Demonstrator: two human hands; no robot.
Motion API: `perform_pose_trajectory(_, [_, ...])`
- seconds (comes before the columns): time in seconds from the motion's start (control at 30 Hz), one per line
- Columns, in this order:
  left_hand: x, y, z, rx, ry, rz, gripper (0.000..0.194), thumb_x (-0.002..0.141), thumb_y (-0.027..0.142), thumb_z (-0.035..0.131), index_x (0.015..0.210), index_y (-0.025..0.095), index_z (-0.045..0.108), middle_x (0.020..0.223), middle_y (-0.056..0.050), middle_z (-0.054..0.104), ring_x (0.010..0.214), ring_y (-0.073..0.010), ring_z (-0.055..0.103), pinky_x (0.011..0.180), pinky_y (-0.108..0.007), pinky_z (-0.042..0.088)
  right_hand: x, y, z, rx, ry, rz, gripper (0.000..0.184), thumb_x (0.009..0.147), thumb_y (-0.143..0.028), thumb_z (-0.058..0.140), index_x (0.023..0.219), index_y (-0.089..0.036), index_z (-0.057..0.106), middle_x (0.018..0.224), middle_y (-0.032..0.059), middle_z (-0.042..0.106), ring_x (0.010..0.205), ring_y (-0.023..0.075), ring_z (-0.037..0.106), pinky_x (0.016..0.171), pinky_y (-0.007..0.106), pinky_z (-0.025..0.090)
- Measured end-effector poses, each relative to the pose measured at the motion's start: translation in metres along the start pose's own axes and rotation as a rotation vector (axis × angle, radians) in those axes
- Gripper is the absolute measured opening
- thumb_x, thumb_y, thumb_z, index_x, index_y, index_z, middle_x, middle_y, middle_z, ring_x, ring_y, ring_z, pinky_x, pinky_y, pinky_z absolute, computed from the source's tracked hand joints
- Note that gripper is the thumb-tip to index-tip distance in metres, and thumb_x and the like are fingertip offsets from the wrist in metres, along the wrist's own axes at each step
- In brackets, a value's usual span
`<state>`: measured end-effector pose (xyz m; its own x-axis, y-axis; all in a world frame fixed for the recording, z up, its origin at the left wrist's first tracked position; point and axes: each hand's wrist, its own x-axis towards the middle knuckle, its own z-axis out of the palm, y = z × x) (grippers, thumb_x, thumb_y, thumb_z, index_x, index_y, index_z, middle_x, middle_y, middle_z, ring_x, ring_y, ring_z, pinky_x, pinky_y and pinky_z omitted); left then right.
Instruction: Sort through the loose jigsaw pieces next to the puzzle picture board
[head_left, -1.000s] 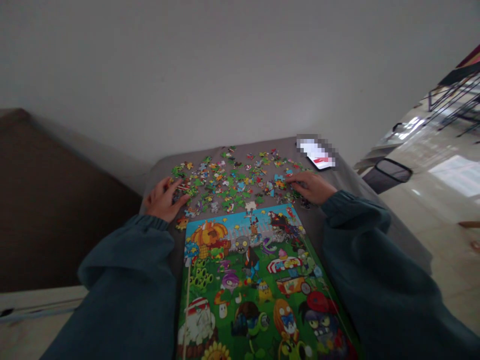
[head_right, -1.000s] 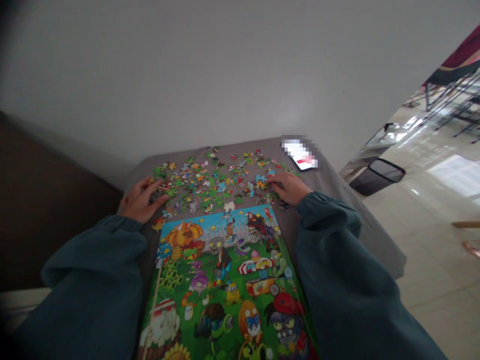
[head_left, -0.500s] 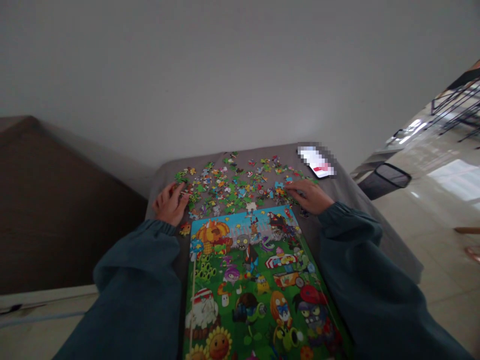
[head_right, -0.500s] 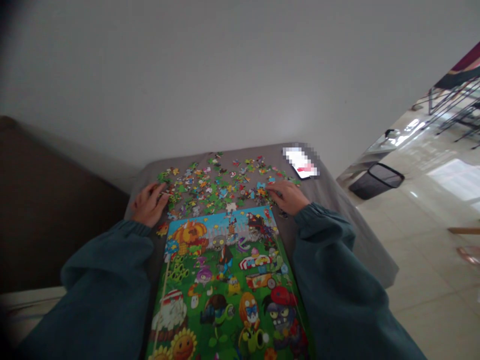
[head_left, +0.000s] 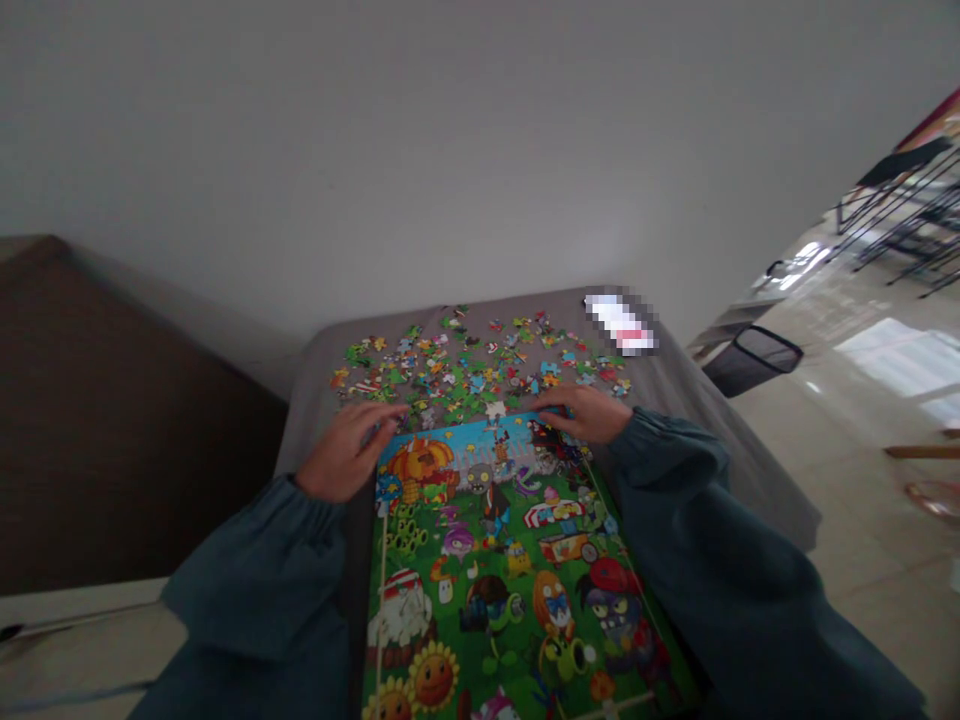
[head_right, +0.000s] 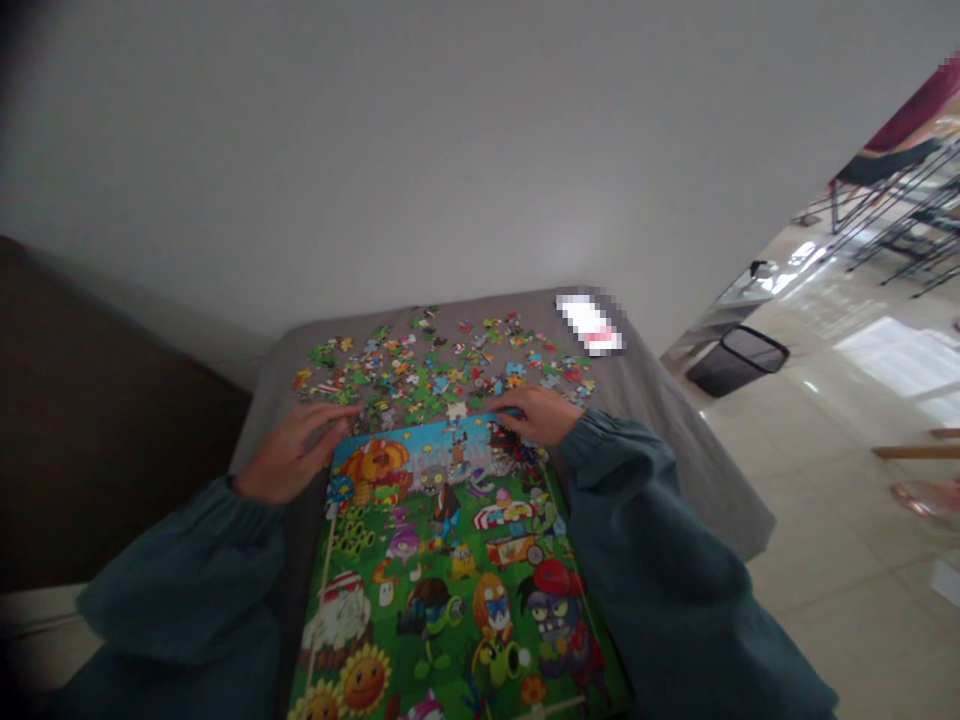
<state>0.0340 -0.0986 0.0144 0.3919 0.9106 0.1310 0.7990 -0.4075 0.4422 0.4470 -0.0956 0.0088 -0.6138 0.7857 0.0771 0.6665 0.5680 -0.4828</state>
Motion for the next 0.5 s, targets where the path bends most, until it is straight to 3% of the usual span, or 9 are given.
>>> perform_pose_trajectory(0.17, [-0.013, 0.026, 0.025, 0.000, -0.123, 0.134, 0.044, 0.103, 0.046, 0.040, 0.122, 0.027, 0.075, 0.126, -0.007, 0.075, 0.121, -0.0265, 0.063, 0.111, -0.049, 0.046, 0.001, -0.003, -0.005, -0.026, -0.001, 0.027, 0.028, 0.097, -0.027, 0.058, 0.113, -0.026, 0.081, 0.109, 0.0061, 0.082, 0.100, 0.0218, 0.075, 0.091, 0.033, 0.057])
perform_pose_trajectory(0.5, [-0.002, 0.020, 0.031, 0.039, -0.126, 0.122, 0.043, 0.104, 0.044, 0.039, 0.124, 0.027, 0.073, 0.119, -0.009, 0.074, 0.115, -0.0268, 0.064, 0.102, -0.048, 0.048, 0.007, -0.001, -0.003, -0.080, 0.035, 0.037, 0.028, 0.098, -0.028, 0.056, 0.110, -0.029, 0.082, 0.103, 0.0027, 0.083, 0.089, 0.0202, 0.078, 0.081, 0.031, 0.060])
